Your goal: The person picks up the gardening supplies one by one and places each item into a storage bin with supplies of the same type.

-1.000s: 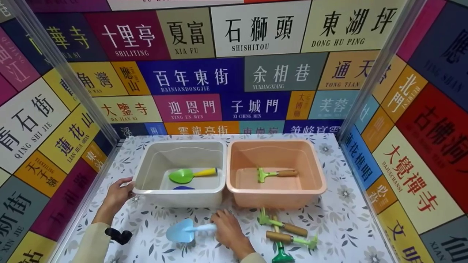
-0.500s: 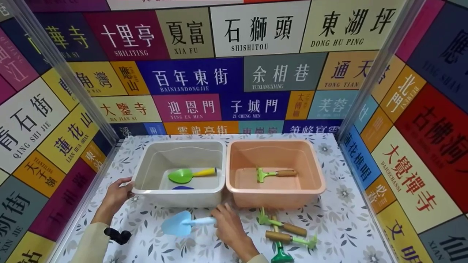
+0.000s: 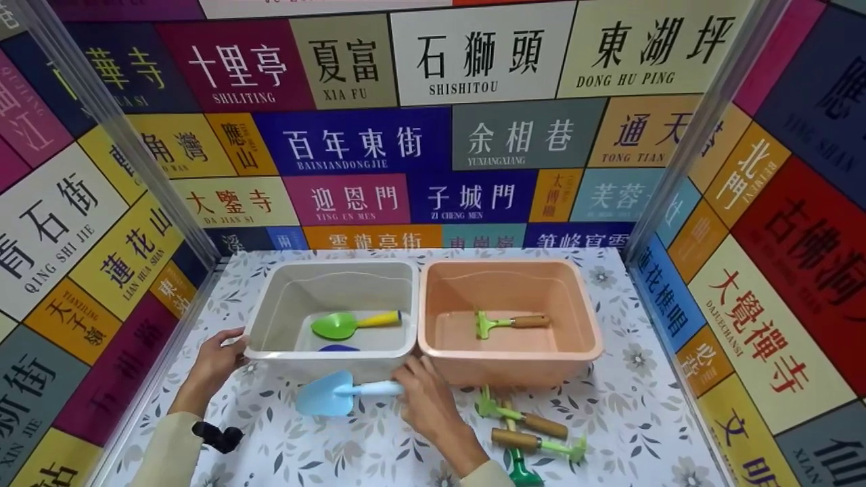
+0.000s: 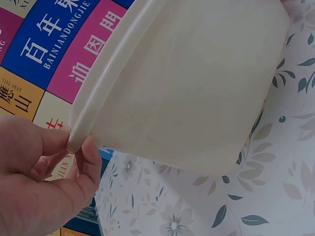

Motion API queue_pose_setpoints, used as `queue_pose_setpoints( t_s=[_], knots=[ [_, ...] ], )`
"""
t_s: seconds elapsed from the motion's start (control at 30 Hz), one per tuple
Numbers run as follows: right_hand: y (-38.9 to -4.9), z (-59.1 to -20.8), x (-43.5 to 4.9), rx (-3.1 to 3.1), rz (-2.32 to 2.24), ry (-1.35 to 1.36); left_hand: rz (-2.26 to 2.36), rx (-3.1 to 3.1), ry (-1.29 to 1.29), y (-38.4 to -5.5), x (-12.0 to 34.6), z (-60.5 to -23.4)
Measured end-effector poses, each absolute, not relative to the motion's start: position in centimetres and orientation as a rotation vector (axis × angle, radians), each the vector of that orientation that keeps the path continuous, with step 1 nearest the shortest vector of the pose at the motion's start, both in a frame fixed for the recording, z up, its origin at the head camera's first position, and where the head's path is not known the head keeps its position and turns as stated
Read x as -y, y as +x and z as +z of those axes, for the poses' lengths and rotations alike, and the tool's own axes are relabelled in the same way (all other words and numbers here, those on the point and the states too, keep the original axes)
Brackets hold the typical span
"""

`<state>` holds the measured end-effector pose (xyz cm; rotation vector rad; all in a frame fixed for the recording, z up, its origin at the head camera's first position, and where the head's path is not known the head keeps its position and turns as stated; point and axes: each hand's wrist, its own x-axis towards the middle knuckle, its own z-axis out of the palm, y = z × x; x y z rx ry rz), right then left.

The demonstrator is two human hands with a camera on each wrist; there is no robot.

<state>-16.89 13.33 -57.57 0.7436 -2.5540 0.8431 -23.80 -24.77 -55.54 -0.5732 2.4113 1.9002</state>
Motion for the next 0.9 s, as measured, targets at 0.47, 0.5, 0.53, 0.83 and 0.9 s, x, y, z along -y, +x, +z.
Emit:
queue_pose_setpoints(
  t_s=[0.47,0.5,0.53,0.83,0.9],
  knots=[
    [-19.8,-53.7,-12.5,2.475,0.776,0.807,1.883,-2.417,-0.599,-24.0,24.6,-55.7],
    [-20.1,-53.5,-12.4,2.486,0.773,0.805,1.893,-2.414,-0.598,-24.0,24.6,-55.8],
    [-20.3,-53.3,-12.3,2.5,0.774,0.801,1.894,-2.414,-0.594,-24.0,24.7,-55.7],
    [-22.6,-53.1,-11.2,2.724,0.766,0.723,1.856,-2.401,-0.603,-24.2,24.7,-55.7],
    [-22.9,-53.3,-11.0,2.763,0.758,0.693,1.854,-2.402,-0.605,-24.2,24.8,-55.7]
  ],
)
